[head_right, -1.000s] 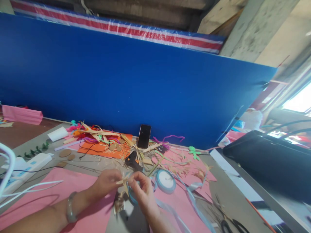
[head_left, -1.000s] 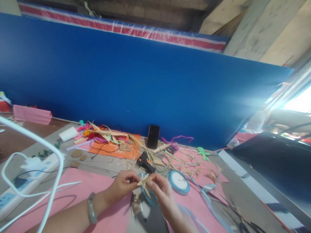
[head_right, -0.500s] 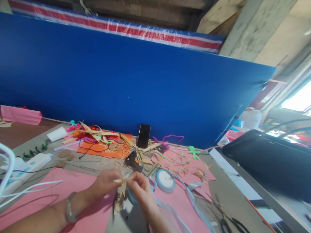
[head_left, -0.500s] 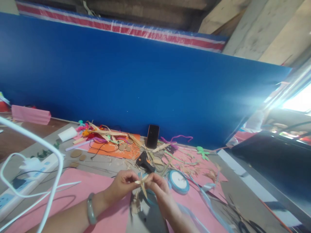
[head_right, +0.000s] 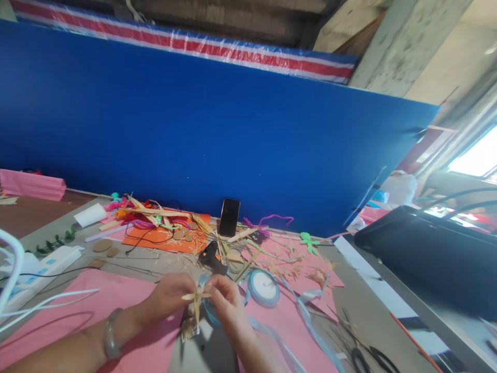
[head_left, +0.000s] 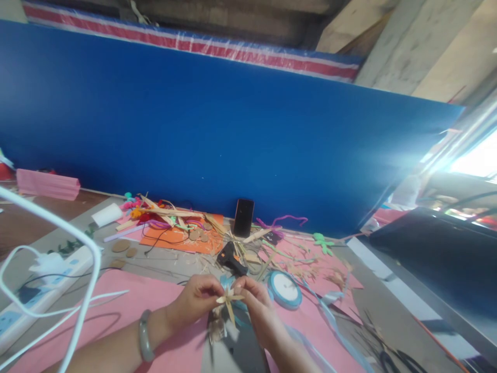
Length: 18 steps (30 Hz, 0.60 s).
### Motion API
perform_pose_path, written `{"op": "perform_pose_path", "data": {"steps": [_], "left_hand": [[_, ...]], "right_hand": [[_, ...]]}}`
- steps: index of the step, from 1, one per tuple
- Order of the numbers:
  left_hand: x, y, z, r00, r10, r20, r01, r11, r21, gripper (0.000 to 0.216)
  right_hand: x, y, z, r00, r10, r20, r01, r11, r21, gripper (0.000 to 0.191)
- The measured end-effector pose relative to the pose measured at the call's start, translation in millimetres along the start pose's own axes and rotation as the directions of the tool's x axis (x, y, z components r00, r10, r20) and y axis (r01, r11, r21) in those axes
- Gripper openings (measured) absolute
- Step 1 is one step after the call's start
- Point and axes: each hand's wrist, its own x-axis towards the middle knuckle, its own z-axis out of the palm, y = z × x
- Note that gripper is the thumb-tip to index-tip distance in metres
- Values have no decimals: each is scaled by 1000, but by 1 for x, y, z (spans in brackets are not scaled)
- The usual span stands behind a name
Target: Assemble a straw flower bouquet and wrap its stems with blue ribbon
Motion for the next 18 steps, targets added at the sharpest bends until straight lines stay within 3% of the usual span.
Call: {"op": "perform_pose_path", "data": {"steps": [4, 7, 10, 13, 18], "left_hand": [[0, -1, 0, 1000, -14, 13, 15, 1000, -19, 26], [-1, -3, 1, 999, -28, 36, 28, 1000, -4, 26], [-2, -3, 2, 997, -31, 74, 29, 999, 18, 26], [-3, -2, 3, 995, -20, 98, 17, 999, 34, 26], [-4, -1, 2, 987, 11, 163, -20, 998, 52, 22]], "right_hand": [[4, 1, -2, 999, 39, -3, -38, 997, 60, 24], [4, -5, -6, 998, -64, -17, 64, 998, -9, 32], [1, -9, -9, 989, -122, 89, 132, 985, -111, 31], [0, -8, -10, 979, -111, 171, 142, 974, -178, 23], [2, -4, -8, 984, -56, 168, 84, 983, -161, 28]]}}
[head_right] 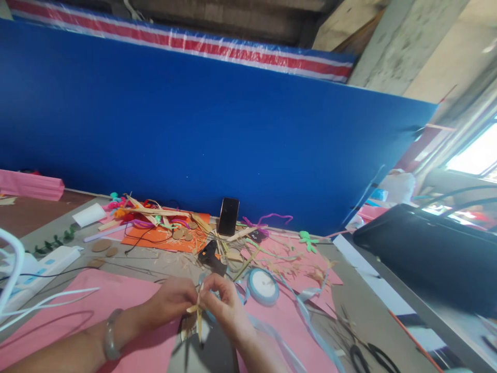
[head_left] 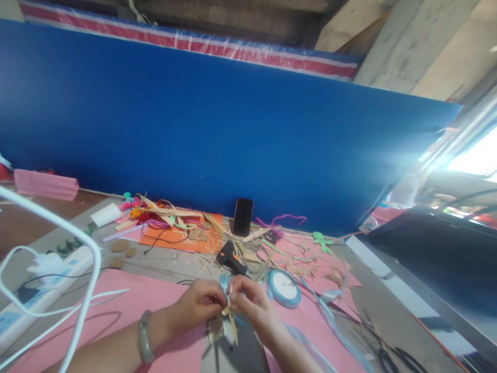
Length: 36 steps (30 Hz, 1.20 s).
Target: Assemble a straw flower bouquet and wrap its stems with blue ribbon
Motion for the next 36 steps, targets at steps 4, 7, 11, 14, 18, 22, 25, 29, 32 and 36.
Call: {"op": "perform_pose_path", "data": {"steps": [4, 7, 11, 14, 18, 22, 25, 29, 32, 36], "left_hand": [[1, 3, -1, 1000, -18, 4, 17, 999, 46, 20], [1, 7, -2, 999, -31, -7, 31, 999, 10, 19], [2, 8, -2, 994, -91, -57, 87, 994, -60, 15], [3, 5, -3, 973, -199, -118, 174, 965, -196, 16], [7, -1, -7, 945, -277, -175, 209, 921, -329, 20], [11, -1, -9, 921, -304, -245, 187, 894, -406, 26], [12, 1, -9, 909, -305, -285, 166, 890, -425, 26], [12, 2, -10, 901, -298, -316, 157, 902, -401, 23], [12, 2, -12, 900, -287, -330, 148, 910, -388, 24], [13, 0, -14, 897, -283, -340, 132, 905, -403, 23]], "right_hand": [[-1, -4, 3, 1000, -29, 2, 29, 994, -108, 27], [-1, -3, 5, 995, -84, -47, 71, 970, -231, 25], [5, -9, -7, 977, -104, -188, 76, 986, -149, 38], [8, -31, -40, 902, -148, -406, 58, 973, -225, 31], [1, -63, -106, 808, -316, -497, -179, 673, -718, 19], [-13, -63, -159, 867, -54, -496, -480, 181, -859, 13], [-21, -41, -174, 858, 16, -514, -513, 100, -853, 8], [-28, -10, -174, 862, 23, -506, -507, 49, -861, 5], [-31, 1, -172, 861, 4, -509, -509, 51, -859, 10], [-34, -9, -175, 848, -18, -529, -525, 103, -845, 14]]}}
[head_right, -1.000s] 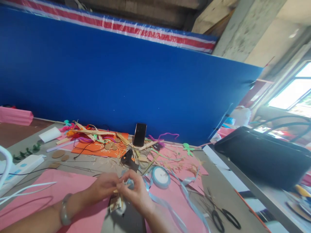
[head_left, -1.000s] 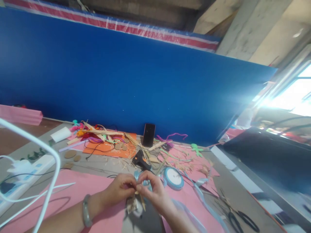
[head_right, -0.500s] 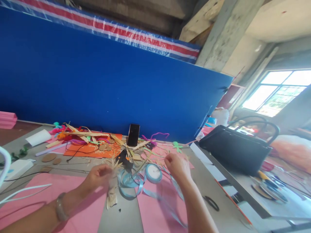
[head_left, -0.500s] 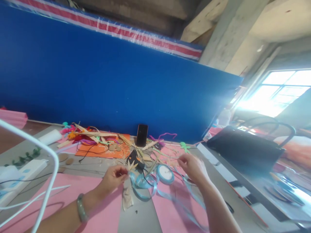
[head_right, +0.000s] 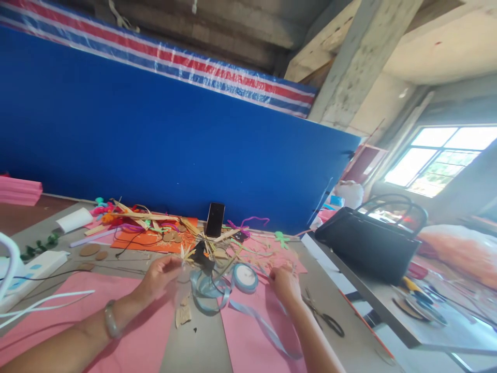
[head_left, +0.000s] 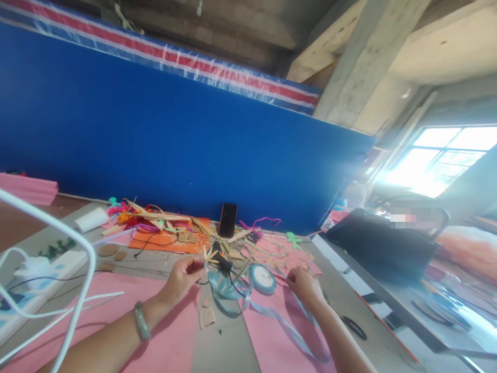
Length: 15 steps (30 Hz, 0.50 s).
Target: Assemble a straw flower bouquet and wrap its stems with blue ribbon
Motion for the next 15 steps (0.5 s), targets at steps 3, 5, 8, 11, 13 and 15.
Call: {"op": "perform_pose_path", "data": {"steps": [3, 5, 8, 11, 13, 15], "left_hand": [[1, -3, 0, 1000, 6, -27, -8, 997, -72, 23], [2, -3, 0, 999, 8, -34, -12, 993, -119, 23], [2, 0, 1, 1000, 6, -24, -10, 989, -148, 22], [1, 5, 2, 1000, 9, -23, -13, 988, -152, 21], [1, 7, 2, 1000, 12, -19, -14, 988, -152, 21], [1, 6, 3, 1000, 6, -18, -9, 987, -161, 21]], "right_hand": [[-2, 3, -25, 999, 25, -37, -23, 998, 64, 15], [-6, 2, -44, 998, 30, -64, -22, 993, 120, 20], [-15, -9, -69, 993, -40, -107, 83, 899, 430, 30], [-25, -33, -80, 991, -109, -78, 128, 599, 790, 31], [-30, -54, -79, 991, -133, -21, 85, 492, 866, 32], [-32, -75, -75, 986, -168, 19, 52, 404, 913, 32]]}}
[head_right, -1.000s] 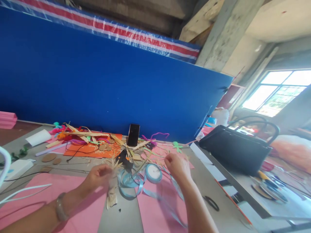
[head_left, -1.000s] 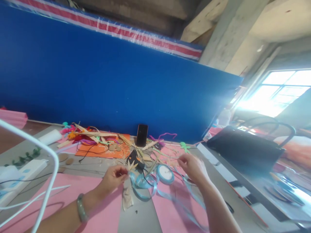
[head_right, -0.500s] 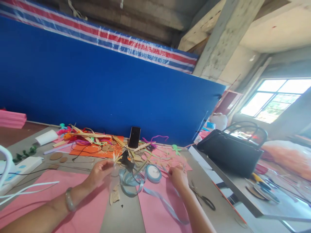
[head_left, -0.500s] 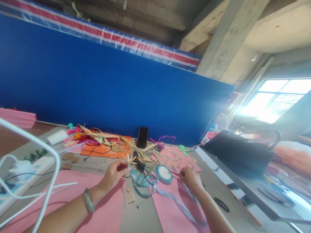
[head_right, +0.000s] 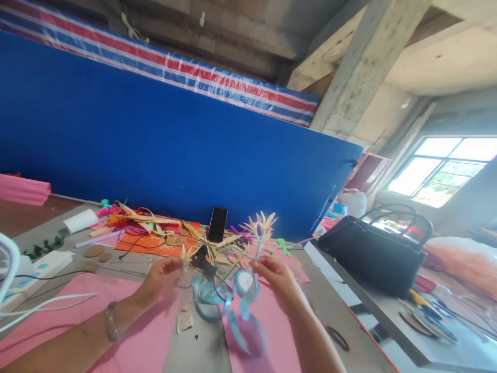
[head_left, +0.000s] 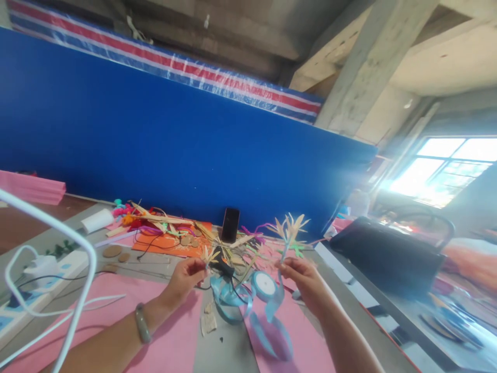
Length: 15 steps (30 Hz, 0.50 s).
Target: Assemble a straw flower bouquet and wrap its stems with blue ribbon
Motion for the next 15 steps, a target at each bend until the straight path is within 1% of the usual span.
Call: {"op": "perform_pose_path", "data": {"steps": [4, 7, 9, 11, 15], "left_hand": [[2, -3, -1, 1000, -24, -2, 24, 998, -55, 25], [3, 1, 0, 1000, -27, -7, 26, 997, -75, 27], [4, 7, 0, 1000, -22, -12, 21, 998, -58, 29], [5, 12, 0, 1000, -10, -26, 9, 999, -43, 31], [10, 11, -2, 999, -4, -36, 2, 998, -60, 32]], "right_hand": [[9, 0, 41, 994, 1, 111, -18, 988, 154, 32], [18, 5, 68, 978, -13, 207, -43, 964, 261, 32], [24, 10, 84, 961, -24, 274, -58, 957, 285, 31], [29, 15, 97, 945, -47, 325, -47, 960, 277, 29], [35, 23, 115, 921, -114, 373, 8, 962, 274, 30]]}}
